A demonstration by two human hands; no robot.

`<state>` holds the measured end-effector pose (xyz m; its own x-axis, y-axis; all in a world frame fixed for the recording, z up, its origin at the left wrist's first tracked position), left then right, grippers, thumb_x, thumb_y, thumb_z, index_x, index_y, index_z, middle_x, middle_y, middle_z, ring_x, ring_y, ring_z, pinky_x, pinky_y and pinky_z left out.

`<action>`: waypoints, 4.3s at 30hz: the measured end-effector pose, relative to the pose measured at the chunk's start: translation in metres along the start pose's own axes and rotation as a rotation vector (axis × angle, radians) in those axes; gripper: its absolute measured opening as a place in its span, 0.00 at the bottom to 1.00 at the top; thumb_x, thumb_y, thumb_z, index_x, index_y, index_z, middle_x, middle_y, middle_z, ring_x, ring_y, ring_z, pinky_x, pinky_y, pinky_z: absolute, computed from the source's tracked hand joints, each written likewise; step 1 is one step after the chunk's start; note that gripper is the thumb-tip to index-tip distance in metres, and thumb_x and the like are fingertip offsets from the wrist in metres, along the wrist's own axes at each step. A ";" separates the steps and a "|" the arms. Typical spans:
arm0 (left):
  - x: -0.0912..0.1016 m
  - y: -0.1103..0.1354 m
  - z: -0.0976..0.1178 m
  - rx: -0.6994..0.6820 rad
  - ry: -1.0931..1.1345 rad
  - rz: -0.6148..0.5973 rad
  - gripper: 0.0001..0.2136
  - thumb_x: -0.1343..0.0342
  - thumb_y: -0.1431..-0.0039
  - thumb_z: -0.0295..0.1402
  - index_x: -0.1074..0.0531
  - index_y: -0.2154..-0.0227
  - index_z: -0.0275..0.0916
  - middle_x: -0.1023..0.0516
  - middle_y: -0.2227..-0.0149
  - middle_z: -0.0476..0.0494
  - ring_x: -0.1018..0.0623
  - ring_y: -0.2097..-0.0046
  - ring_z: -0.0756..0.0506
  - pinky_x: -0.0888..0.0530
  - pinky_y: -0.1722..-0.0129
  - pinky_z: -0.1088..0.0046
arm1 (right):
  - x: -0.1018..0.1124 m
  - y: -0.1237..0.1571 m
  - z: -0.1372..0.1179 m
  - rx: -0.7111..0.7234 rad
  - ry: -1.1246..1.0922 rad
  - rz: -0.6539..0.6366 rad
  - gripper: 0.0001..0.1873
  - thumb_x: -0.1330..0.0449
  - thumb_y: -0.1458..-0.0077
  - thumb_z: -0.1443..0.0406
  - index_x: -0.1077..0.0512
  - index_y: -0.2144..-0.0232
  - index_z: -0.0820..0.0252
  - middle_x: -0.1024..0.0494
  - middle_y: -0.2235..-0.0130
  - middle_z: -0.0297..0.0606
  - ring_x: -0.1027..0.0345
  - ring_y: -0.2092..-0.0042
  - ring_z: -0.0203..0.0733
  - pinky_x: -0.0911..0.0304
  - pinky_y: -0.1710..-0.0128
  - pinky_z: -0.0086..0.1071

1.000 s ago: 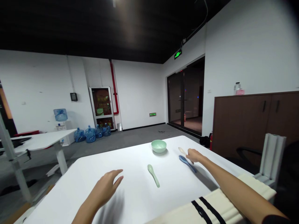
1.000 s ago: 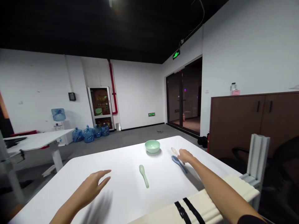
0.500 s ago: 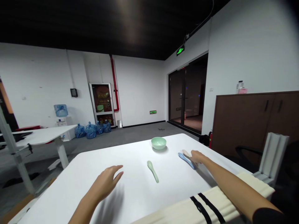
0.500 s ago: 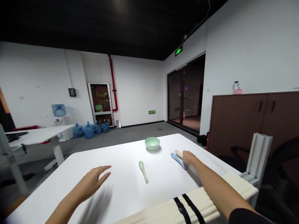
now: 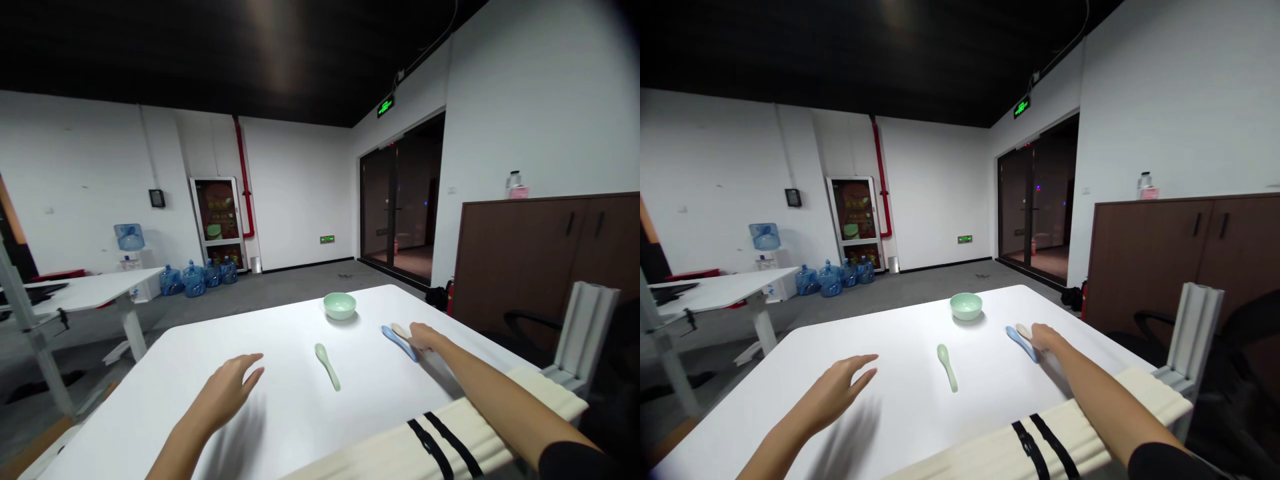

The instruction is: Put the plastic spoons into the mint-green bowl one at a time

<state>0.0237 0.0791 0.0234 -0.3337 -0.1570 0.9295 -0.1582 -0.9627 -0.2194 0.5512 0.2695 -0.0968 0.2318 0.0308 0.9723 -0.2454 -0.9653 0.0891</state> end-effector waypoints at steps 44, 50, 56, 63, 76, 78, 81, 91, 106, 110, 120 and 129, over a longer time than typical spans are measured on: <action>0.002 0.000 0.003 -0.006 0.008 0.012 0.26 0.59 0.38 0.52 0.29 0.45 0.46 0.25 0.44 0.43 0.27 0.43 0.38 0.30 0.46 0.61 | 0.023 0.018 -0.030 0.075 0.088 0.093 0.22 0.42 0.45 0.54 0.26 0.57 0.65 0.25 0.52 0.57 0.28 0.53 0.53 0.38 0.60 0.37; 0.001 0.001 0.003 -0.005 0.005 0.002 0.26 0.59 0.38 0.51 0.30 0.45 0.45 0.26 0.44 0.43 0.28 0.42 0.38 0.31 0.45 0.60 | 0.022 0.017 -0.030 0.092 0.089 0.085 0.23 0.47 0.43 0.52 0.26 0.59 0.66 0.24 0.55 0.57 0.28 0.55 0.54 0.38 0.63 0.37; 0.002 0.001 0.003 0.000 0.014 0.007 0.26 0.59 0.38 0.52 0.30 0.45 0.46 0.25 0.44 0.43 0.27 0.43 0.38 0.30 0.47 0.61 | 0.020 0.021 -0.044 0.121 0.071 0.077 0.18 0.40 0.50 0.58 0.25 0.61 0.64 0.23 0.57 0.53 0.27 0.56 0.52 0.41 0.65 0.33; 0.001 0.001 0.003 0.002 0.017 -0.005 0.26 0.59 0.37 0.52 0.30 0.45 0.46 0.26 0.43 0.43 0.28 0.42 0.38 0.31 0.45 0.60 | 0.003 0.020 -0.046 0.161 0.134 0.000 0.15 0.36 0.57 0.65 0.27 0.63 0.60 0.24 0.55 0.48 0.27 0.56 0.50 0.42 0.67 0.30; 0.005 0.005 0.007 0.014 0.021 -0.023 0.25 0.60 0.36 0.50 0.31 0.44 0.44 0.27 0.43 0.42 0.28 0.42 0.38 0.31 0.45 0.59 | 0.004 0.034 -0.088 0.171 -0.106 -0.153 0.11 0.36 0.58 0.63 0.28 0.72 0.66 0.22 0.70 0.44 0.28 0.70 0.41 0.38 0.76 0.29; 0.005 0.005 0.006 0.014 0.022 -0.018 0.25 0.59 0.36 0.50 0.31 0.44 0.44 0.26 0.43 0.42 0.28 0.42 0.38 0.31 0.46 0.59 | 0.011 0.041 -0.104 0.207 -0.124 -0.148 0.10 0.36 0.60 0.64 0.28 0.74 0.65 0.22 0.71 0.43 0.29 0.70 0.41 0.38 0.77 0.29; 0.005 0.005 0.006 -0.001 0.017 -0.008 0.25 0.59 0.37 0.50 0.31 0.44 0.45 0.26 0.44 0.43 0.28 0.43 0.38 0.31 0.46 0.60 | 0.017 0.054 -0.125 0.243 -0.141 -0.151 0.09 0.37 0.61 0.64 0.29 0.76 0.65 0.23 0.73 0.41 0.30 0.71 0.39 0.39 0.78 0.28; 0.004 0.005 0.003 -0.003 -0.006 -0.009 0.25 0.59 0.36 0.50 0.31 0.44 0.45 0.26 0.44 0.43 0.28 0.43 0.39 0.31 0.46 0.61 | -0.013 0.074 -0.150 0.252 -0.100 -0.173 0.09 0.36 0.61 0.65 0.30 0.76 0.65 0.24 0.74 0.42 0.29 0.75 0.42 0.41 0.79 0.29; 0.003 0.005 0.004 0.005 -0.003 -0.019 0.25 0.59 0.37 0.51 0.31 0.44 0.45 0.26 0.43 0.44 0.29 0.42 0.38 0.32 0.44 0.60 | -0.019 0.073 -0.142 0.237 0.006 -0.085 0.19 0.33 0.61 0.62 0.27 0.64 0.65 0.22 0.58 0.51 0.25 0.59 0.52 0.36 0.69 0.33; 0.003 0.005 0.004 0.003 -0.005 -0.019 0.25 0.59 0.37 0.50 0.31 0.44 0.45 0.26 0.43 0.44 0.29 0.42 0.38 0.32 0.44 0.60 | -0.020 0.073 -0.142 0.235 0.011 -0.094 0.18 0.33 0.61 0.61 0.27 0.66 0.64 0.21 0.60 0.49 0.25 0.60 0.51 0.36 0.69 0.33; 0.004 0.005 0.004 0.009 -0.015 -0.024 0.25 0.60 0.36 0.50 0.31 0.44 0.45 0.27 0.43 0.44 0.29 0.41 0.39 0.32 0.44 0.61 | -0.015 0.076 -0.142 0.253 0.032 -0.069 0.21 0.34 0.57 0.56 0.26 0.62 0.63 0.22 0.56 0.50 0.26 0.60 0.49 0.38 0.69 0.33; 0.004 0.005 0.003 0.013 -0.014 -0.022 0.26 0.59 0.37 0.50 0.31 0.44 0.44 0.26 0.43 0.42 0.29 0.42 0.38 0.32 0.45 0.60 | 0.064 0.079 -0.154 0.362 -0.040 0.198 0.28 0.50 0.41 0.48 0.26 0.53 0.63 0.23 0.53 0.51 0.30 0.50 0.52 0.39 0.56 0.36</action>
<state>0.0246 0.0733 0.0265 -0.3173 -0.1386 0.9381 -0.1534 -0.9687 -0.1950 0.4021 0.2349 0.0060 0.2515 -0.1681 0.9532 0.0562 -0.9806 -0.1878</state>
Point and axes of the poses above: each hand's wrist, its own y-axis away from the middle knuckle, its own x-axis out of the back of the hand, z = x × y, the point moved 9 cm from there along -y, towards the middle knuckle
